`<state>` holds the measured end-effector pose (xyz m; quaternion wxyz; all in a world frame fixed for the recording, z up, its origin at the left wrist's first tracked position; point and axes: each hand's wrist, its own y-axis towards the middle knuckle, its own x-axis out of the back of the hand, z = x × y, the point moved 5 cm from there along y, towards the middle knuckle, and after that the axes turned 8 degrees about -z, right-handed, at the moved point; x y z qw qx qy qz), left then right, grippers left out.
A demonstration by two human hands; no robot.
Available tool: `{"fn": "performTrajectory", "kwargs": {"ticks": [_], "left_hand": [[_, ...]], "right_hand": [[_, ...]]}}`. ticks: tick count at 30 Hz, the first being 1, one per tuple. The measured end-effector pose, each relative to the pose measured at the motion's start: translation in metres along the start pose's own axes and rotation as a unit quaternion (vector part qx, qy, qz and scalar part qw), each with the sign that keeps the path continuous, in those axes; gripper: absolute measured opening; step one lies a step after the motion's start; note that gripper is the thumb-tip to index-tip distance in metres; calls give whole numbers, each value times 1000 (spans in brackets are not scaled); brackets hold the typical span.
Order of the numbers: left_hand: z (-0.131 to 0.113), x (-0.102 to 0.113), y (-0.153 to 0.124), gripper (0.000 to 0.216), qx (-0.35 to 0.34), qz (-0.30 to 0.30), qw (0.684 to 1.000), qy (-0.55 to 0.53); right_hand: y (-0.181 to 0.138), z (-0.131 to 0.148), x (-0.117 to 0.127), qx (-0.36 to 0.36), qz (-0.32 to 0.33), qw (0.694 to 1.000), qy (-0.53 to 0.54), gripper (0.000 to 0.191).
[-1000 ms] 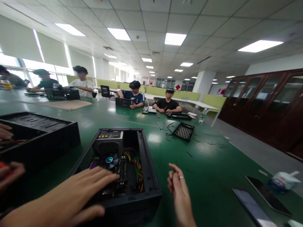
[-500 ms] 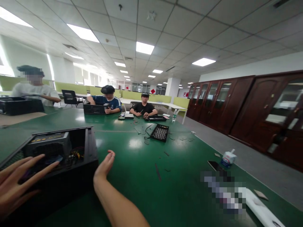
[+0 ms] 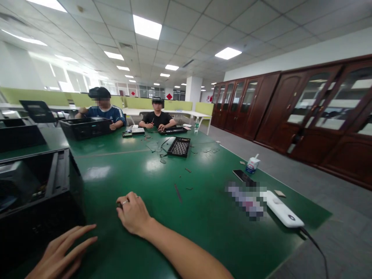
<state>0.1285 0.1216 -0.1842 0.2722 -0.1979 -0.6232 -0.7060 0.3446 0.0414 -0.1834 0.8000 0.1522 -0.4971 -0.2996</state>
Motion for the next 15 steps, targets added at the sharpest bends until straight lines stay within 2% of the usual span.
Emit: {"fn": "performTrajectory", "kwargs": {"ticks": [3, 8, 15], "left_hand": [[-7, -8, 1, 49, 19, 7, 999, -26], [-19, -2, 5, 35, 35, 45, 998, -39], [-21, -9, 32, 31, 40, 94, 994, -22]], "right_hand": [[-12, -9, 12, 12, -2, 1000, -21, 23], [-7, 1, 3, 46, 19, 998, -24, 23], [-8, 3, 6, 74, 2, 997, -2, 22]]}}
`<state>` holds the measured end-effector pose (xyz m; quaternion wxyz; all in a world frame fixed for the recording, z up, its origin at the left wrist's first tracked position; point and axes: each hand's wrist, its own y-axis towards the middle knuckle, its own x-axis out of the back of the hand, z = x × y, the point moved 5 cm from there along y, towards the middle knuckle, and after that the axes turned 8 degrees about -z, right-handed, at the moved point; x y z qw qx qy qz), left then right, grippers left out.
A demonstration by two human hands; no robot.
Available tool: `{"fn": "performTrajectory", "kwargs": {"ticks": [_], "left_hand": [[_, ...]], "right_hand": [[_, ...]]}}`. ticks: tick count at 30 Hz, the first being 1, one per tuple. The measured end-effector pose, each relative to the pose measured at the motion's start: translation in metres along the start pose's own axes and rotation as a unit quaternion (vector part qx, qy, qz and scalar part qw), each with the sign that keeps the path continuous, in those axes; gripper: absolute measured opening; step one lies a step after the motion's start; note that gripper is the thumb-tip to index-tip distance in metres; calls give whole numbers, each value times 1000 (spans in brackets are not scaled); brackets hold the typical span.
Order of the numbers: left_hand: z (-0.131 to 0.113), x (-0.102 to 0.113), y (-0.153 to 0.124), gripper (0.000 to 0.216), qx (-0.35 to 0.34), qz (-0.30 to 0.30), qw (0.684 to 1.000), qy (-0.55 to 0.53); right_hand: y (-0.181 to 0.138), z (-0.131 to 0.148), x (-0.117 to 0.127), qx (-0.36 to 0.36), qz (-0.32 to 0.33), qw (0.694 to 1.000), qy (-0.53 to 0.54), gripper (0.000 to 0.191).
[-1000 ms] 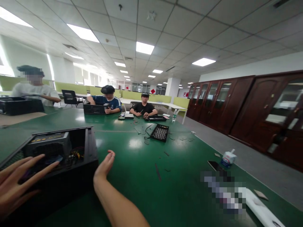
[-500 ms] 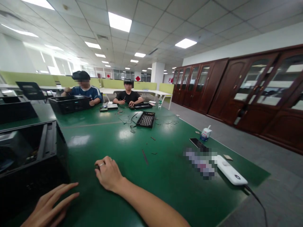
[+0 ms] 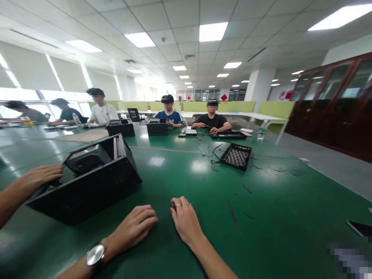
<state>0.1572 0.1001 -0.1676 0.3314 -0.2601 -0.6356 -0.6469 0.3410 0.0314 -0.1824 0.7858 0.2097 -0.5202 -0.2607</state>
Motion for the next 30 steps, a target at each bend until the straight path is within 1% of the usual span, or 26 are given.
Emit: {"fn": "performTrajectory", "kwargs": {"ticks": [2, 4, 7, 10, 14, 16, 17, 19, 20, 22, 24, 25, 27, 29, 30], "left_hand": [[5, -2, 11, 30, 9, 5, 1000, 8], [15, -3, 25, 29, 20, -10, 1000, 21], [41, -4, 53, 29, 52, -39, 996, 57], [88, -5, 89, 33, 109, -31, 986, 121], [170, 10, 133, 43, 203, -42, 960, 190], [206, 19, 145, 45, 253, -43, 943, 214], [220, 22, 147, 43, 276, -35, 934, 222], [240, 24, 148, 38, 320, -6, 920, 226], [245, 24, 147, 36, 339, 13, 913, 224], [246, 24, 144, 33, 368, 51, 902, 219], [235, 28, 141, 34, 380, 82, 896, 215], [225, 31, 139, 34, 380, 94, 895, 214], [196, 40, 130, 34, 373, 113, 896, 212], [155, 53, 114, 44, 361, 123, 900, 212], [130, 61, 103, 49, 354, 126, 903, 210]], "right_hand": [[-1, -1, 1, 5, -12, 1000, 3, 22], [-2, -1, 0, 14, -23, 1000, 5, 22], [-6, -1, -1, 33, -35, 999, 9, 24], [-10, -1, -1, 59, -36, 997, 18, 23], [-15, -4, -3, 83, -34, 995, 39, 25], [-15, -8, -7, 75, -37, 995, 50, 26], [-15, -10, -9, 70, -39, 995, 54, 27], [-13, -14, -11, 59, -44, 995, 62, 27], [-11, -15, -12, 54, -49, 995, 65, 27], [-8, -16, -11, 45, -51, 995, 71, 25], [-6, -19, -8, 26, -54, 995, 82, 25], [-5, -22, -4, 13, -62, 994, 89, 26], [-2, -28, 9, -20, -94, 990, 99, 30], [2, -33, 33, -56, -141, 984, 96, 37], [4, -34, 50, -77, -168, 979, 88, 41]]}}
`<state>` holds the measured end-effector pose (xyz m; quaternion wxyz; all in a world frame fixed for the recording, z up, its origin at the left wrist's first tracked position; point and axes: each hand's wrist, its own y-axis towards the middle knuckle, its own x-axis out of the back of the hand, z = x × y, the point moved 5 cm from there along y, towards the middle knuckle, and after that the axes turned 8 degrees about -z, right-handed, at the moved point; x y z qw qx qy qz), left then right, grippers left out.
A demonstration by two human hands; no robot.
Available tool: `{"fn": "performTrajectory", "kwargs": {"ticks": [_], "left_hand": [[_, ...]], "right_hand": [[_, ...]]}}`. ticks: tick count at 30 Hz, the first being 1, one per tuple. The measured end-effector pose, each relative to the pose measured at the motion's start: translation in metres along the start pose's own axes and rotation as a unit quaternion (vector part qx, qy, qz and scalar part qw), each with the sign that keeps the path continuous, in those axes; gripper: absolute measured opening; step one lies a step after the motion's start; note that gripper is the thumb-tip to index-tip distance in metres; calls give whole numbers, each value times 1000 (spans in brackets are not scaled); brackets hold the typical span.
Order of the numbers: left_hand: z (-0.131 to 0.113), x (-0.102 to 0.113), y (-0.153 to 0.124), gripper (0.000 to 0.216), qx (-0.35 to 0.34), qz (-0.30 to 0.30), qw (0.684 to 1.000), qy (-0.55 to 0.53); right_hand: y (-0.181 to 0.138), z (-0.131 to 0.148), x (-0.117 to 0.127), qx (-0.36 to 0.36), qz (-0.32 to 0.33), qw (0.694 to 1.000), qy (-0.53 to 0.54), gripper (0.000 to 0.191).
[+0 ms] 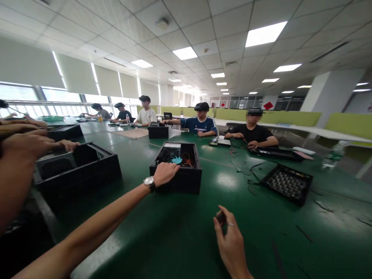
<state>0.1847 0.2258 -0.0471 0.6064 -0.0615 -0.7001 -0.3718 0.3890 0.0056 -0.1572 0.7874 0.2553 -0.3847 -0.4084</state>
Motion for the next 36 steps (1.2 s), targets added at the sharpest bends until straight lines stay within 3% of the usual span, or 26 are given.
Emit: {"fn": "performTrajectory", "kwargs": {"ticks": [2, 4, 6, 9, 12, 14, 16, 19, 23, 27, 33, 36], "left_hand": [[-11, 25, -57, 49, -22, 10, 1000, -9], [-24, 53, -108, 53, -93, 50, 993, -56], [-30, 79, -139, 55, -157, 108, 977, -101], [-24, 98, -134, 49, -258, 107, 953, -114], [-10, 67, -102, 81, -336, 117, 934, -25], [-2, 34, -85, 93, -364, 148, 919, 34], [-1, 10, -77, 96, -395, 143, 906, 50], [-4, -5, -79, 100, -438, 108, 892, 36], [-4, -7, -82, 106, -449, 117, 885, 46], [-2, 3, -86, 103, -448, 116, 886, 32], [3, 17, -99, 107, -370, 128, 917, 82], [3, 17, -98, 109, -342, 144, 923, 99]], "right_hand": [[19, 17, 35, -25, -62, 998, -21, 50], [39, 50, 66, -19, -101, 994, -34, 57], [59, 90, 77, 37, -69, 996, -41, 64], [72, 146, 46, 192, 104, 975, -35, 53], [60, 172, -8, 285, 309, 905, -73, 36], [52, 173, -37, 283, 392, 864, -144, 35], [48, 170, -55, 275, 429, 832, -219, 33], [46, 164, -69, 273, 452, 802, -279, 29], [44, 156, -81, 266, 479, 781, -300, 31], [36, 148, -98, 247, 511, 765, -304, 34], [26, 131, -120, 165, 555, 748, -325, 29], [30, 128, -125, 133, 550, 758, -323, 27]]}}
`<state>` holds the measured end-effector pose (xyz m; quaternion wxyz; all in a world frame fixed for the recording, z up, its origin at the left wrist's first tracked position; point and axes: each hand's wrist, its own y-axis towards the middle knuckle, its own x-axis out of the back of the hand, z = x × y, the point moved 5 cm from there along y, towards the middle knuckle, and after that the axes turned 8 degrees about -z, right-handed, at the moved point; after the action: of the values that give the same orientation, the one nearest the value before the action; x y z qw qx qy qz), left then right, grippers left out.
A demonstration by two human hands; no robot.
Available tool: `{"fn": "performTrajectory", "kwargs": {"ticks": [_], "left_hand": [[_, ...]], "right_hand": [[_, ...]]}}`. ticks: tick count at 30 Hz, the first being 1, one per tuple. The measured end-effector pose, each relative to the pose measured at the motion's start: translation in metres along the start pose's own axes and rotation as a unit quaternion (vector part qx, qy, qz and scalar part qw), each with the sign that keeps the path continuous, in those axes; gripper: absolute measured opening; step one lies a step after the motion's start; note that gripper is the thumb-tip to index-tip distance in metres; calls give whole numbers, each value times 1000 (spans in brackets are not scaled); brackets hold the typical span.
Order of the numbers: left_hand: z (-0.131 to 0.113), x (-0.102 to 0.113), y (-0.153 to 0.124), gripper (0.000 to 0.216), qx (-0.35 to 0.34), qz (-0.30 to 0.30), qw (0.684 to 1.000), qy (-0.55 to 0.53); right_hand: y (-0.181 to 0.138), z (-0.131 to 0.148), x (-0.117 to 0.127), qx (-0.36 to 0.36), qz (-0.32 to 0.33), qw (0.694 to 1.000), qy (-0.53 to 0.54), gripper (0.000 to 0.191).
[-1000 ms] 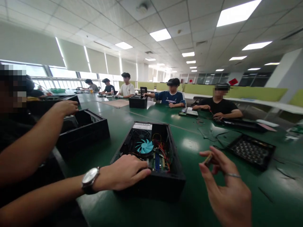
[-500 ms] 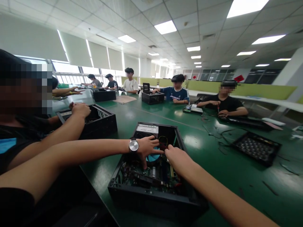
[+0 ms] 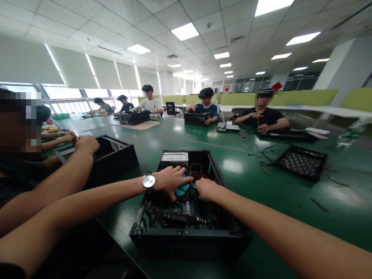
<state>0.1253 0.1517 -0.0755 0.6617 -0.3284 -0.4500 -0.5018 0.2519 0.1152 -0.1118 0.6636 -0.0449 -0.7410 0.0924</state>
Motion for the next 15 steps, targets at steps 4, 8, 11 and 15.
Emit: {"fn": "performTrajectory", "kwargs": {"ticks": [4, 8, 11, 15], "left_hand": [[1, -1, 3, 106, -8, 21, 1000, -3], [-3, 4, -4, 101, -13, -3, 1000, 16], [-8, 8, -10, 99, 6, -5, 999, 38], [-10, 9, -11, 101, 22, 12, 999, 32]], "right_hand": [[9, -3, 5, -27, -18, 999, 42, 29], [20, -1, 4, -42, -38, 993, 106, 29], [26, 3, 1, -54, -65, 984, 159, 32], [29, 6, -7, -68, -116, 964, 227, 39]]}}
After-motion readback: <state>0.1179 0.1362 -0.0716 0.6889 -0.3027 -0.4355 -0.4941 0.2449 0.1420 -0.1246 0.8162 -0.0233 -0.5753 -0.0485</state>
